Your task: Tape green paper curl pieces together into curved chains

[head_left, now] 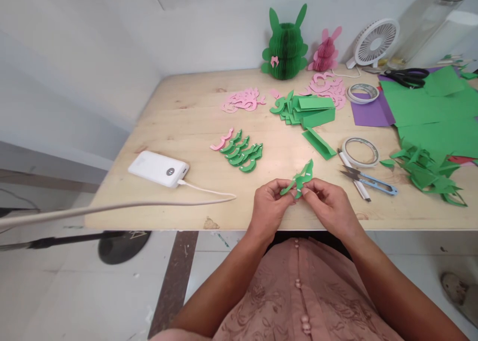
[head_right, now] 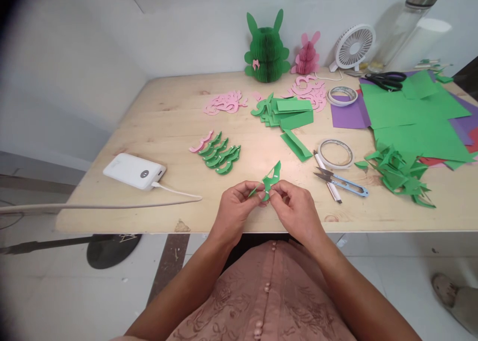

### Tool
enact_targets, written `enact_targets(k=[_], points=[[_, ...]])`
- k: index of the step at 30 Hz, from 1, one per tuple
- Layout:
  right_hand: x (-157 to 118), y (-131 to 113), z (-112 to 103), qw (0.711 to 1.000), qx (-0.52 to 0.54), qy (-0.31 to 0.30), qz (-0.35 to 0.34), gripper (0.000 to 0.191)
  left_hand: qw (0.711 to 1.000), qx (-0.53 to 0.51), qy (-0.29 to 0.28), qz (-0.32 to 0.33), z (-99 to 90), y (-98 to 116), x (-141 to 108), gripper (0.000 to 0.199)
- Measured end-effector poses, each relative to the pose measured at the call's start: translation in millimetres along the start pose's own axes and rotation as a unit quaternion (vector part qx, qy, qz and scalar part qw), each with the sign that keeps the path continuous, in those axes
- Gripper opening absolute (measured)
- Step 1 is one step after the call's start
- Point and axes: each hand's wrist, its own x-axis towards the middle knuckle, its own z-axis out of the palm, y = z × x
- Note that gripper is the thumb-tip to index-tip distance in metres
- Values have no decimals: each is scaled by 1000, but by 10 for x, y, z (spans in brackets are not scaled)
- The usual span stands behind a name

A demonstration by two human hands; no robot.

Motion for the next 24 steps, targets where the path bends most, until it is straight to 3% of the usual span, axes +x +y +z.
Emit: enact_targets(k=[15, 24], points=[[0, 26, 20, 999, 20, 9, 25, 22, 1000, 3, -1, -4, -11, 5, 1, 23], [0, 34, 7, 998, 53, -3, 13, 25, 1000, 8, -3, 0, -7, 13, -13, 19]])
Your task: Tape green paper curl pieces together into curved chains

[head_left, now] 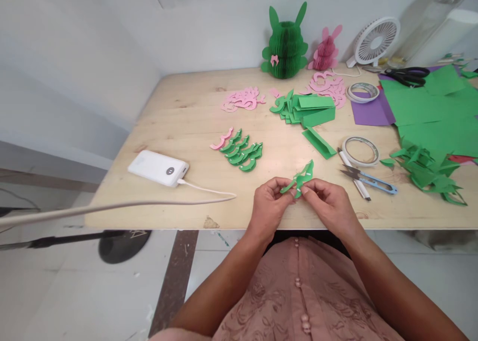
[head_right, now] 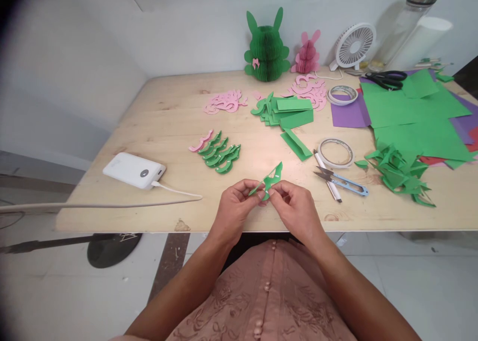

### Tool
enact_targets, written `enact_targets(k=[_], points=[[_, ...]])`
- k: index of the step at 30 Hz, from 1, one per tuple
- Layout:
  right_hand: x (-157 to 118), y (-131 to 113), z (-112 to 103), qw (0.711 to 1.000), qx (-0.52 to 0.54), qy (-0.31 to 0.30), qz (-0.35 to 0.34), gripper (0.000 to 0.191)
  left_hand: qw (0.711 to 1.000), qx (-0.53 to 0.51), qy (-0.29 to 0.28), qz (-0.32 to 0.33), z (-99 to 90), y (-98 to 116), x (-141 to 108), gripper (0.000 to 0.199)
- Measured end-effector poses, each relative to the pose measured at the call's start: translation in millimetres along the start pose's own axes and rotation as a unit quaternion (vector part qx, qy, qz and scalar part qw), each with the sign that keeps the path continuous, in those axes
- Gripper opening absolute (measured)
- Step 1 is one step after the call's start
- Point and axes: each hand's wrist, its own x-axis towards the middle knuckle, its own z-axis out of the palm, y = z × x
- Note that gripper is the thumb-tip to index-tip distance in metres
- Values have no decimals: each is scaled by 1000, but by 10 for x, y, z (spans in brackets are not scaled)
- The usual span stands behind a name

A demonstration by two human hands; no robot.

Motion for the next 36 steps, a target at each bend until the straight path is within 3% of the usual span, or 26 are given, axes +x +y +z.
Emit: enact_targets(k=[18, 26, 36], points=[[-10, 23, 45, 999, 23, 29, 17, 22, 1000, 1, -23, 3, -18, 13, -9, 24], [-8, 18, 5, 999, 18, 24, 25, 24, 991, -28, -121, -42, -178, 89, -72, 51], [-31, -55, 33, 997, 66, 8, 30, 27, 999, -14, -32, -19, -63, 4, -1, 25]])
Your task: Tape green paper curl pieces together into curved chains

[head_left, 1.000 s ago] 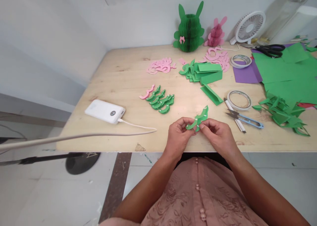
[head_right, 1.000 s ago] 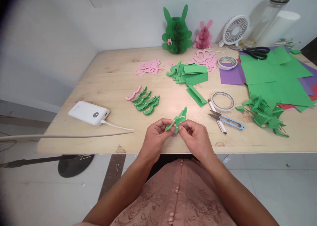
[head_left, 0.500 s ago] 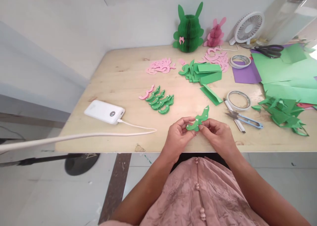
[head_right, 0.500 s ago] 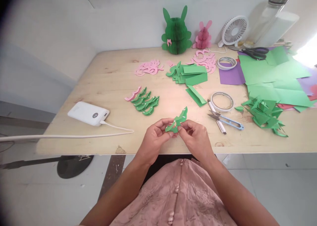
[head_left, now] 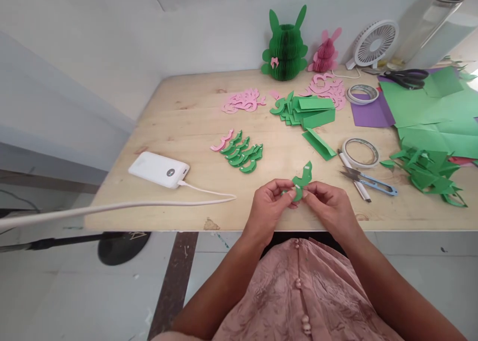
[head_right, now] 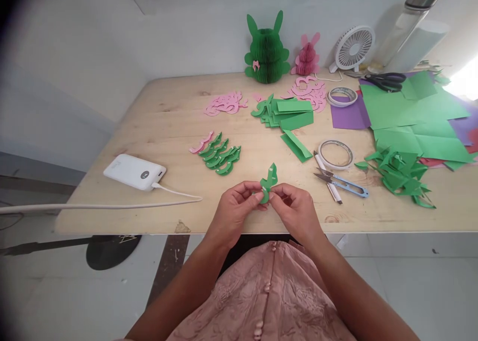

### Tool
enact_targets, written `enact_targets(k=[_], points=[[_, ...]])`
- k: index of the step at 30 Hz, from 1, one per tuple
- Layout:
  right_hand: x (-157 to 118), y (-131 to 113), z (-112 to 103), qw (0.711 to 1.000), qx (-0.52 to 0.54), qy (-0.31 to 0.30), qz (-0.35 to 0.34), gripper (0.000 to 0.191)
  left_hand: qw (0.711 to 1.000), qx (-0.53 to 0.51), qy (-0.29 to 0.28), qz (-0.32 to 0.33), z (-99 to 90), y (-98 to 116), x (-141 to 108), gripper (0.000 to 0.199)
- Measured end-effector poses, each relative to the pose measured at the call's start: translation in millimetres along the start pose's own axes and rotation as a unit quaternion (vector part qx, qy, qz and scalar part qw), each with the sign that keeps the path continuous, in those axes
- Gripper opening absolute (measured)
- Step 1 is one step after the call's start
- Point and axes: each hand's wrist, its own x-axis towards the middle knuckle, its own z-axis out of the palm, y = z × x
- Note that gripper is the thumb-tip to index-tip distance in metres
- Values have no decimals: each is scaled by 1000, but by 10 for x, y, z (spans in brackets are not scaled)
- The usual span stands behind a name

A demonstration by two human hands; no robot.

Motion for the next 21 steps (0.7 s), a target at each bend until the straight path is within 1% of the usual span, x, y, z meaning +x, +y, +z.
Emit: enact_targets(k=[2, 4, 6, 8, 13, 15, 19, 21], points=[[-3, -31, -7, 1000, 6, 1, -4, 28, 1000, 1, 8, 13, 17, -11, -1, 21], [-2, -49, -20, 1000, 0, 18, -9, 28, 1000, 9, 14, 21, 21, -16, -4, 19], [4, -53, -31, 999, -9, 35, -17, 30, 999, 19, 16, 23, 20, -18, -8, 19], [12, -47, -32, 999, -4, 39, -22, 32, 999, 28, 16, 22, 18, -18, -13, 19], [28, 10, -8, 997, 61, 37, 1, 30, 998, 54, 8, 25, 12, -21, -28, 17], [30, 48, -5, 996, 80, 36, -2, 30, 998, 57, 8, 26, 7, -26, -31, 17], [29, 93, -12, 993, 111, 45, -12, 38, 998, 56, 11, 27, 5, -39, -31, 17], [27, 81, -8, 993, 108, 47, -8, 35, 998, 59, 12, 27, 12, -39, -36, 16]])
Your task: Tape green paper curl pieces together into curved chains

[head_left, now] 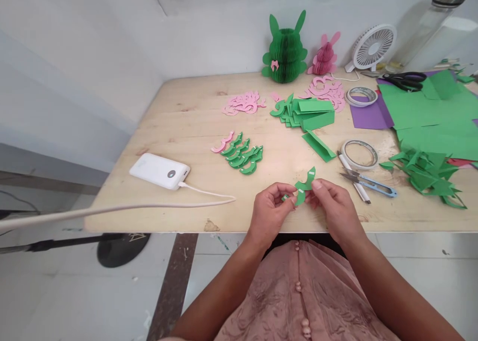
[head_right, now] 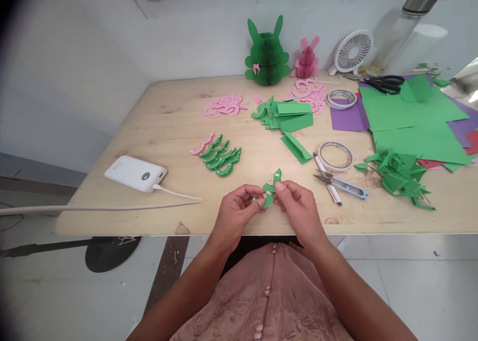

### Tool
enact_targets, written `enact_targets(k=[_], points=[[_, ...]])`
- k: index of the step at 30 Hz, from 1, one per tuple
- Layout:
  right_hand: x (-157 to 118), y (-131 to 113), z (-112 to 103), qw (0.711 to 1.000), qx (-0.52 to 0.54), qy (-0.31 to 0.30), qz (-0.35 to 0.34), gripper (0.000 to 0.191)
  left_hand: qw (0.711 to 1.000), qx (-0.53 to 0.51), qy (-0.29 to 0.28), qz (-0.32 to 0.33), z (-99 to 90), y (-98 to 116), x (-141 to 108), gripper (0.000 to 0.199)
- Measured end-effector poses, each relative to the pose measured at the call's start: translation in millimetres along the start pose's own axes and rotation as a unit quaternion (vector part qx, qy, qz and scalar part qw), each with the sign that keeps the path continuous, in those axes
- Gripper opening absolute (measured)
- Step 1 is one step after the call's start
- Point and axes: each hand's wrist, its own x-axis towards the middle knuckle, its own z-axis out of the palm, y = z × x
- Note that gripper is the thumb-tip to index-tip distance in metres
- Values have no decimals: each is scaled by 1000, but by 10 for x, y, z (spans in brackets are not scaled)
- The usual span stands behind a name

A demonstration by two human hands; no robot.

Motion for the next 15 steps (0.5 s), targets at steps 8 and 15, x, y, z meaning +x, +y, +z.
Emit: enact_targets(k=[8, 15], points=[[-35, -67, 80, 999, 28, 0, 22, 24, 999, 18, -25, -18, 38, 45, -20, 15], [-36, -76, 55, 1000, 29, -1, 0, 22, 996, 59, -58, -19, 27, 25, -18, 19]])
